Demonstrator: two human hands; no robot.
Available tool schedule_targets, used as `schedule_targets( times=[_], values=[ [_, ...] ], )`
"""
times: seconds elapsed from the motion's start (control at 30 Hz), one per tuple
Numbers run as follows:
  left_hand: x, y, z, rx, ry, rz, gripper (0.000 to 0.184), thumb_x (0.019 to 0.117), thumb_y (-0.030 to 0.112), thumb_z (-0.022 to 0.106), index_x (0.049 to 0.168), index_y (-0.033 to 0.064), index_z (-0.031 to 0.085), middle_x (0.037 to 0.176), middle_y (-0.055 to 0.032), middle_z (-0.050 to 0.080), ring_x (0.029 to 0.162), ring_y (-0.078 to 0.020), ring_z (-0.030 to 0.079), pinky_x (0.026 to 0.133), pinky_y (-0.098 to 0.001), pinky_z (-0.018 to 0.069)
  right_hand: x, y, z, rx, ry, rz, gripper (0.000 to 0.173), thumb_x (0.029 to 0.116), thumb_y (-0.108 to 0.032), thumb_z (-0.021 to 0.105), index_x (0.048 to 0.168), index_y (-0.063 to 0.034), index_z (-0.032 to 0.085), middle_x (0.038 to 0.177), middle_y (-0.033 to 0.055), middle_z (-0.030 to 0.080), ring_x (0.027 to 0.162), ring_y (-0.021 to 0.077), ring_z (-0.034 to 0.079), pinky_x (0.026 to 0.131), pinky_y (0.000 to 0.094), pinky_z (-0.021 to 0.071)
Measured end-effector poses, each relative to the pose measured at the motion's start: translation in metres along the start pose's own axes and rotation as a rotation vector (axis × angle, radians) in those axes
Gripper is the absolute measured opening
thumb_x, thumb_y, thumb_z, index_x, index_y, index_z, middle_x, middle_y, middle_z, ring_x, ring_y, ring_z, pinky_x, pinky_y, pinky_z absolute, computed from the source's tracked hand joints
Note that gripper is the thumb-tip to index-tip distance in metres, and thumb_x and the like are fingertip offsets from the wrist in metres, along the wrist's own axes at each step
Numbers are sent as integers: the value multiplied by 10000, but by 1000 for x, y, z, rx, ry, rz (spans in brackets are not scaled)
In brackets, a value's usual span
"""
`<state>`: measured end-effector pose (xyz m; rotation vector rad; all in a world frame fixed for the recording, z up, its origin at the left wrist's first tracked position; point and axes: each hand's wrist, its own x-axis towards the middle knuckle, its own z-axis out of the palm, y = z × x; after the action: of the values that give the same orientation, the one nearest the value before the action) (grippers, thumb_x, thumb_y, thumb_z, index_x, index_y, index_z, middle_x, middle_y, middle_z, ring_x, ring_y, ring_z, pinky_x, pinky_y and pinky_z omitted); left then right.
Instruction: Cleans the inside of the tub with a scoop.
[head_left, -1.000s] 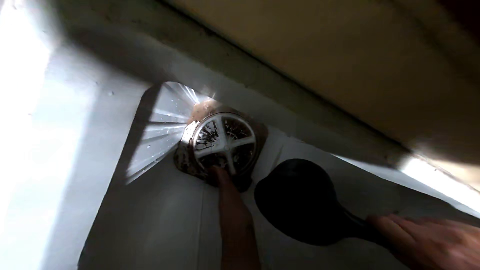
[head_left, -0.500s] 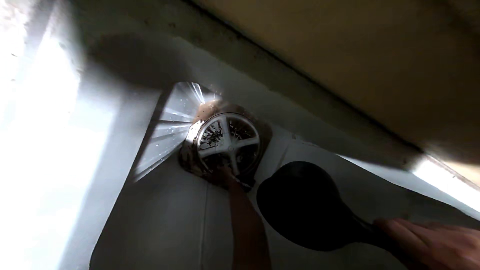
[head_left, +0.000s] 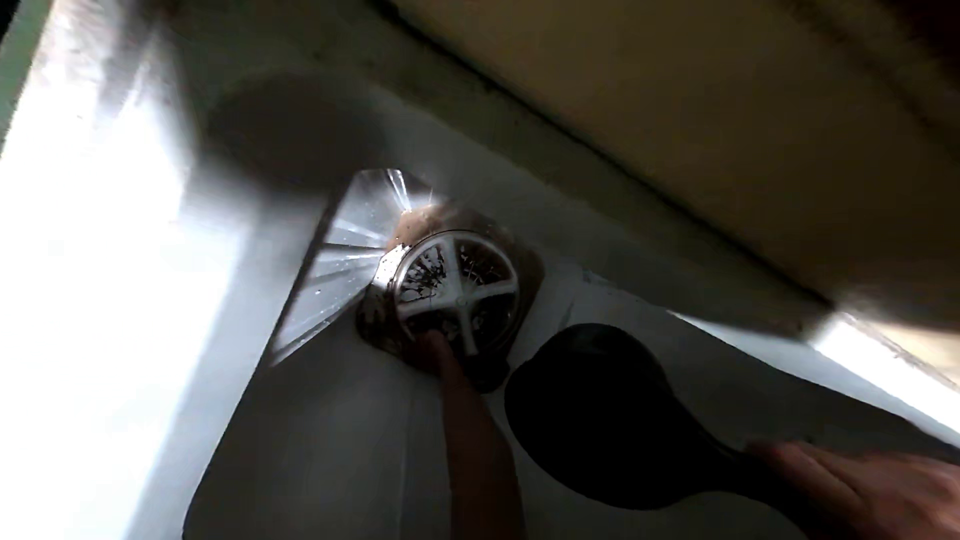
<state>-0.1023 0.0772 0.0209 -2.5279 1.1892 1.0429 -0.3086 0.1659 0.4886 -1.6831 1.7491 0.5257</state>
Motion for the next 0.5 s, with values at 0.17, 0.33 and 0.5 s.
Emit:
schedule_targets(
  times=[0.17, 0.33, 0.5],
  values=[
    [-26, -5, 5, 361, -293, 47, 493, 1026, 258, 561, 1458, 24, 520, 1484, -255, 508, 1357, -424, 504, 1086, -593, 424, 0, 1, 0, 25, -55, 0, 135, 981, -70, 607, 1011, 59, 631, 758, 226, 661, 586, 394, 672, 475, 485, 523],
    [53, 30, -45, -62, 69, 41, 439, 1083, 301, 442, 1372, 11, 601, 1339, -247, 623, 1256, -401, 588, 1049, -587, 457, 1, 2, 0, -2, -35, -8, 138, 989, -79, 598, 1003, 56, 623, 744, 218, 652, 568, 384, 664, 461, 473, 513],
    [81, 40, -100, -285, -211, 78, 487, 1131, 282, 351, 1499, -27, 434, 1523, -233, 474, 1413, -323, 459, 1171, -473, 367, 2, 1, 0, 7, -59, -11, 146, 974, -69, 616, 1019, 70, 620, 761, 234, 662, 585, 400, 674, 475, 489, 524]
  ],
)
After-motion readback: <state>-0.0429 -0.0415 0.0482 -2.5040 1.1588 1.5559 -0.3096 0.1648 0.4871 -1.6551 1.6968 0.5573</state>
